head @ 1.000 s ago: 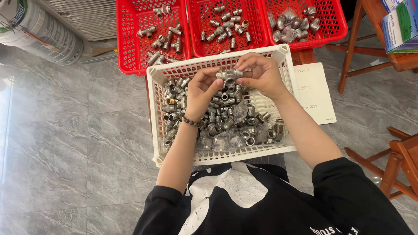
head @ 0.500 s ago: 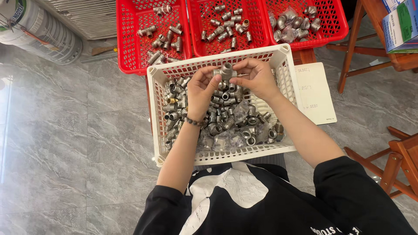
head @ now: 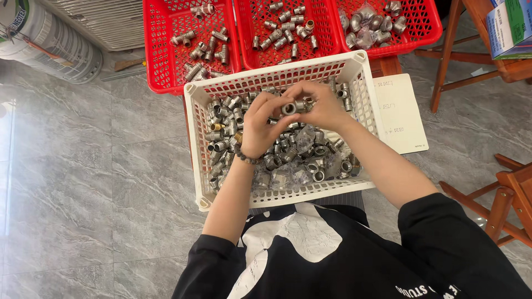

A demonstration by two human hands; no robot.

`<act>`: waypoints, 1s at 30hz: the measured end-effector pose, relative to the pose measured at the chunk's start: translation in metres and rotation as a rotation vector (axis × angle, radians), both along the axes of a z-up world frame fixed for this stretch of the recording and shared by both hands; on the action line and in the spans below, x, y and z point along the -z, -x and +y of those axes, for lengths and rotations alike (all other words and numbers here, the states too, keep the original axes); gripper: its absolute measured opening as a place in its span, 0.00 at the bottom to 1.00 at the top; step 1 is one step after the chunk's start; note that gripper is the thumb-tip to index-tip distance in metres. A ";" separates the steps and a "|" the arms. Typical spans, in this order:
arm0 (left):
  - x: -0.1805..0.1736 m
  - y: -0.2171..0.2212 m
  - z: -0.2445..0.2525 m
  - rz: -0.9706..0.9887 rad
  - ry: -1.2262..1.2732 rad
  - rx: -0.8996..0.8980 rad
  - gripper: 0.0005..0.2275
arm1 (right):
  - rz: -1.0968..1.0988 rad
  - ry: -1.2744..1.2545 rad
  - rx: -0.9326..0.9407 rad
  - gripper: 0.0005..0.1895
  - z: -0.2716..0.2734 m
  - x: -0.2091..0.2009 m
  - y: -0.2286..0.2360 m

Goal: The person sits on the floor with a white basket of metal pipe fittings on their lap. They repeatedly pick up individual fittings, inspect them, and place them into one of three red baskets on the floor, while occasionally writing on a notepad with a pen.

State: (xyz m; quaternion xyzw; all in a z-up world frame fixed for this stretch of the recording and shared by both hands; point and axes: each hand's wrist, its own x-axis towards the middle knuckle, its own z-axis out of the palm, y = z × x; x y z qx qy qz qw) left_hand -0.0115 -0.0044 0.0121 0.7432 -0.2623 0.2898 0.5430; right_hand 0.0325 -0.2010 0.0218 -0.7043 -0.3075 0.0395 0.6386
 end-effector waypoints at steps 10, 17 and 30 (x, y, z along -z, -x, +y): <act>-0.011 -0.002 0.021 0.213 0.029 0.093 0.16 | -0.349 -0.010 0.123 0.18 -0.026 -0.029 -0.004; 0.020 -0.011 0.015 0.241 -0.145 0.066 0.14 | -0.562 -0.020 0.042 0.19 -0.006 -0.024 0.010; -0.013 -0.003 0.022 0.334 0.077 0.123 0.14 | -0.462 -0.036 0.095 0.18 -0.018 -0.028 0.005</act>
